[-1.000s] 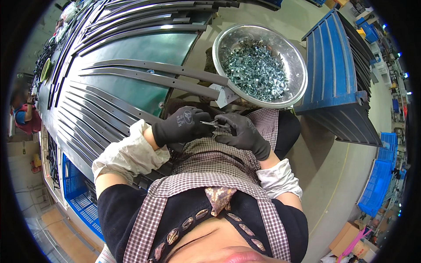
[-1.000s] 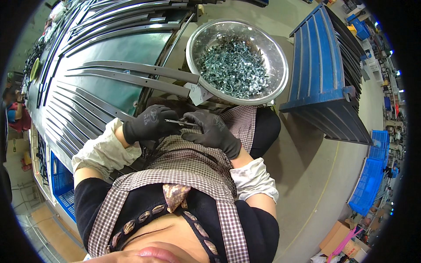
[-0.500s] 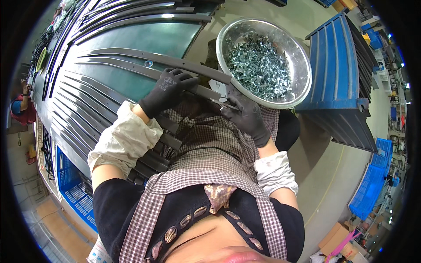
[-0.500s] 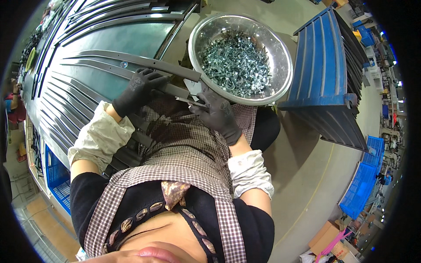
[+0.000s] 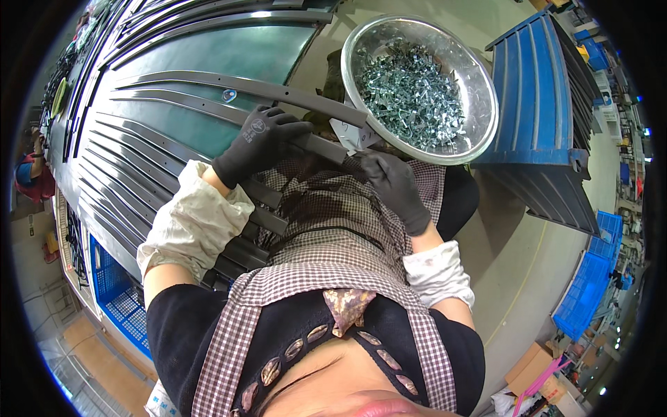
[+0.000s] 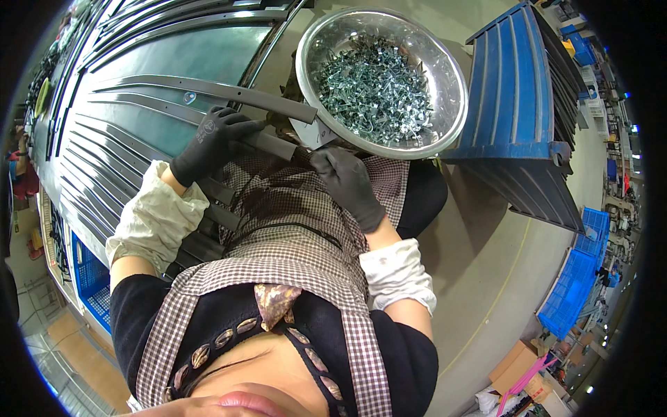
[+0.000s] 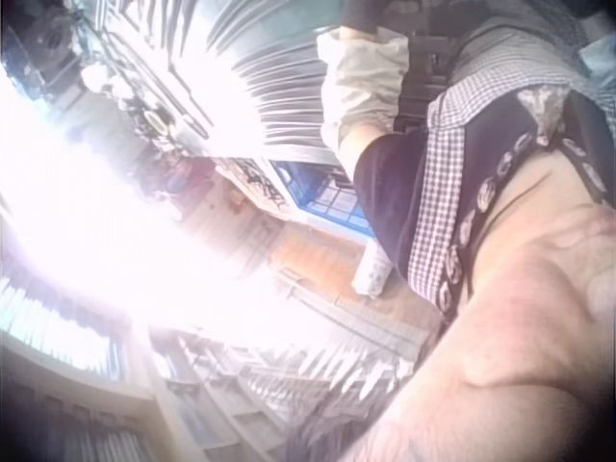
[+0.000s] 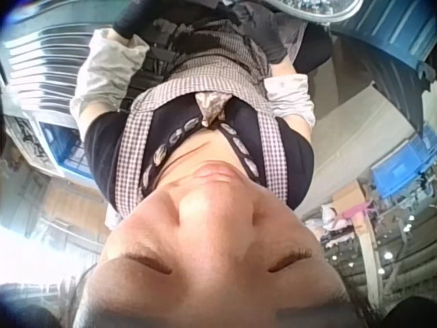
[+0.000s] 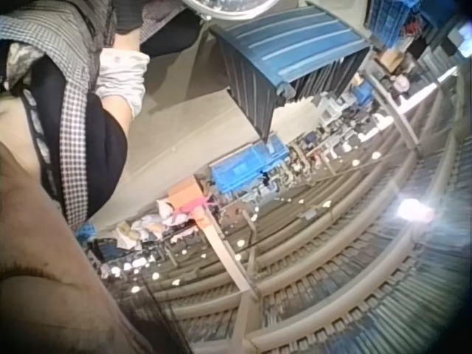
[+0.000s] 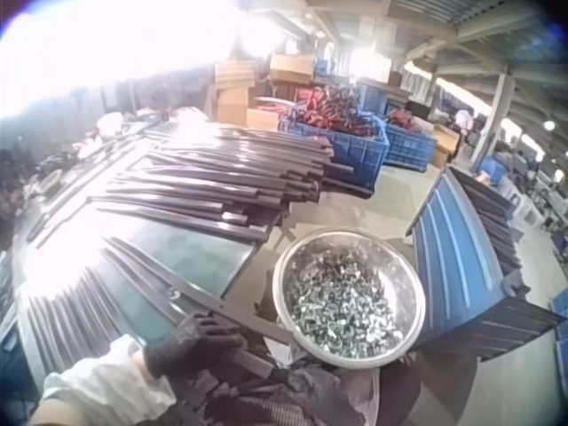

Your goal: The person repeatedly picks up long, curved metal frame pieces from a stack on a green workbench. They insert small metallic fasteners from a nearby bowl into holes along the frame, then place the assembled piece into a blue crate. The process is repeated continuously throughout the clip.

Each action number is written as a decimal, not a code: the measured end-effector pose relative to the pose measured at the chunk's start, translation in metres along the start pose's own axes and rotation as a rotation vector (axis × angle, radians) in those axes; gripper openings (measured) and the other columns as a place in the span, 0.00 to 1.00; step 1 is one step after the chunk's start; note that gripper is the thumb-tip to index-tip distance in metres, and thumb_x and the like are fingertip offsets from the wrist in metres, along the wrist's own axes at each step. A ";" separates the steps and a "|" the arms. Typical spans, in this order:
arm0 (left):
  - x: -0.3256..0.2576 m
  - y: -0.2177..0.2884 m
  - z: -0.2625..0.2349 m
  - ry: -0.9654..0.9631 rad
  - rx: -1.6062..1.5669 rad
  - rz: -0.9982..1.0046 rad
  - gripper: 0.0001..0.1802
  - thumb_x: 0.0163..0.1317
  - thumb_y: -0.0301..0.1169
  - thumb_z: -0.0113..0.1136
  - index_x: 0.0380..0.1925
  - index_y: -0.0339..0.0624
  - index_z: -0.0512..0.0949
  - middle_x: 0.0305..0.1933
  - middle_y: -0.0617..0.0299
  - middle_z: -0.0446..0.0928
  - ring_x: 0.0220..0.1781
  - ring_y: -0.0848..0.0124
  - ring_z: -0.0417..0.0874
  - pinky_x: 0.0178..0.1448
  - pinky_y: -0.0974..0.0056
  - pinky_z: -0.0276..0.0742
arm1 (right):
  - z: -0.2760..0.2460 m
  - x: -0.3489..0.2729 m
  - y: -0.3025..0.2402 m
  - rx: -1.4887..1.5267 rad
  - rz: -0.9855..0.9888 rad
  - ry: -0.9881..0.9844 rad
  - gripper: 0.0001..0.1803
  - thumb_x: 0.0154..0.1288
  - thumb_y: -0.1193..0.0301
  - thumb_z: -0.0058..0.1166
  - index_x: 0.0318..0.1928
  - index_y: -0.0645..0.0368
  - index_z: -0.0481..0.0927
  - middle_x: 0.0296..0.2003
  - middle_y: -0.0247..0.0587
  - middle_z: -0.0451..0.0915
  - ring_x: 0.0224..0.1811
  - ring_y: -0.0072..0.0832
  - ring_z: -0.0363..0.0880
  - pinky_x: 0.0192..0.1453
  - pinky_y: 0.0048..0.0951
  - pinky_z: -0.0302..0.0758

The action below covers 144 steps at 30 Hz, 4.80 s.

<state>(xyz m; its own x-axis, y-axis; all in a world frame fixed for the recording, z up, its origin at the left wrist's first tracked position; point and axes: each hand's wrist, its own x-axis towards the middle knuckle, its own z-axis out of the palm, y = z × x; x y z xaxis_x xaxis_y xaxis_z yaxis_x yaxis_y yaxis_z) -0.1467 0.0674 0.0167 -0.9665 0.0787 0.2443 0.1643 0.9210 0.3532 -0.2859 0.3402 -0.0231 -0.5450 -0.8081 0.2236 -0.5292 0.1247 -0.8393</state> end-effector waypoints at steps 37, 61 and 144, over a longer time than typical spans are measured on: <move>-0.030 -0.001 -0.016 -0.201 -0.090 0.237 0.33 0.61 0.41 0.64 0.68 0.54 0.71 0.45 0.51 0.80 0.40 0.53 0.84 0.41 0.53 0.79 | -0.083 0.053 0.071 -0.616 0.035 -0.085 0.27 0.58 0.55 0.67 0.52 0.58 0.82 0.45 0.52 0.84 0.48 0.46 0.82 0.52 0.46 0.77; 0.029 -0.060 0.015 0.077 0.149 0.143 0.18 0.59 0.37 0.64 0.49 0.52 0.81 0.38 0.61 0.81 0.44 0.60 0.82 0.58 0.53 0.70 | -0.069 0.070 0.131 -0.716 -0.065 -0.180 0.14 0.58 0.62 0.55 0.39 0.57 0.81 0.39 0.49 0.83 0.44 0.50 0.81 0.50 0.49 0.76; 0.030 -0.033 -0.041 -0.207 0.363 0.203 0.19 0.58 0.30 0.60 0.51 0.47 0.78 0.37 0.58 0.75 0.38 0.56 0.79 0.43 0.54 0.77 | -0.092 0.042 0.037 -0.543 0.112 0.182 0.10 0.62 0.64 0.54 0.33 0.59 0.79 0.29 0.50 0.80 0.31 0.48 0.82 0.35 0.48 0.78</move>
<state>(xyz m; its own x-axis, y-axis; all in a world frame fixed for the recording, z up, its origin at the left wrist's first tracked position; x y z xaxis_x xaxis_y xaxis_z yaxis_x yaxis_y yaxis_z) -0.1732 0.0242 0.0496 -0.9471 0.3115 0.0774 0.3100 0.9502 -0.0309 -0.3877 0.3640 0.0005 -0.6947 -0.6668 0.2698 -0.6931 0.5200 -0.4993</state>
